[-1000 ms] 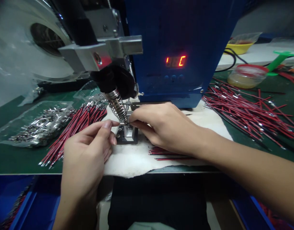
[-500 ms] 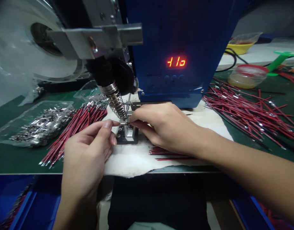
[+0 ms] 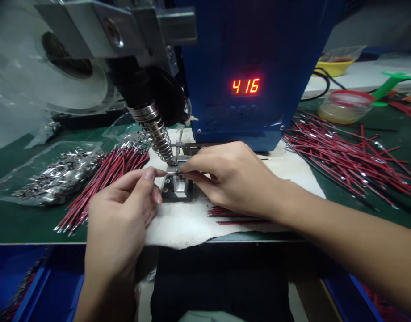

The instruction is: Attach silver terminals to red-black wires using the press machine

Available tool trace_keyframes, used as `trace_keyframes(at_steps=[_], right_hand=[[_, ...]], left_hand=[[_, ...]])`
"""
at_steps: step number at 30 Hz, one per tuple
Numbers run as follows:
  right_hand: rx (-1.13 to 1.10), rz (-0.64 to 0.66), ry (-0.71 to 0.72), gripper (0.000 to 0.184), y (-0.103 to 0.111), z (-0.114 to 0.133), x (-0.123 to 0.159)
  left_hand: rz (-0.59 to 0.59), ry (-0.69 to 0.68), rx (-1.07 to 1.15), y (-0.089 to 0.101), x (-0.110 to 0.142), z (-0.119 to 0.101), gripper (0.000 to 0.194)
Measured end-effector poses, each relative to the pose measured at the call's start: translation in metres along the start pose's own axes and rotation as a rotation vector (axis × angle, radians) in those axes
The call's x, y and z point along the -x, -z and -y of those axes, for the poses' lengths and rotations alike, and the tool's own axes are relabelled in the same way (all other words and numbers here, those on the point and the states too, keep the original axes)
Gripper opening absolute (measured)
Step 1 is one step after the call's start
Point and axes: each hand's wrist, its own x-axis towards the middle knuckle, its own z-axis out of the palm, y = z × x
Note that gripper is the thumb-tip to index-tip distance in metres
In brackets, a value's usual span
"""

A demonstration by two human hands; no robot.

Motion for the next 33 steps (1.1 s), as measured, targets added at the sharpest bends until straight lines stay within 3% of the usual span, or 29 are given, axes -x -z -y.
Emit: trace_keyframes(at_steps=[14, 19, 22, 25, 28, 33], right_hand=[[0.017, -0.035, -0.001, 0.017, 0.003, 0.0, -0.002], [-0.033, -0.112, 0.033, 0.011, 0.02, 0.024, 0.001], [-0.166, -0.167, -0.119, 0.012, 0.026, 0.047, 0.006], [-0.361, -0.248, -0.287, 0.013, 0.02, 0.064, 0.008], [-0.59, -0.311, -0.521, 0.008, 0.007, 0.073, 0.004], [-0.953, -0.279, -0.641, 0.011, -0.004, 0.072, 0.002]], left_hand=[[-0.005, -0.014, 0.016, -0.001, -0.002, 0.001, 0.019], [-0.13, -0.056, 0.017, -0.002, 0.01, -0.008, 0.016], [-0.114, -0.098, -0.038, -0.003, 0.028, -0.014, 0.012], [0.069, -0.206, -0.111, -0.008, 0.042, -0.017, 0.009], [0.244, -0.193, -0.105, -0.014, 0.047, -0.016, 0.011], [0.178, -0.277, -0.067, -0.018, 0.047, -0.012, 0.025]])
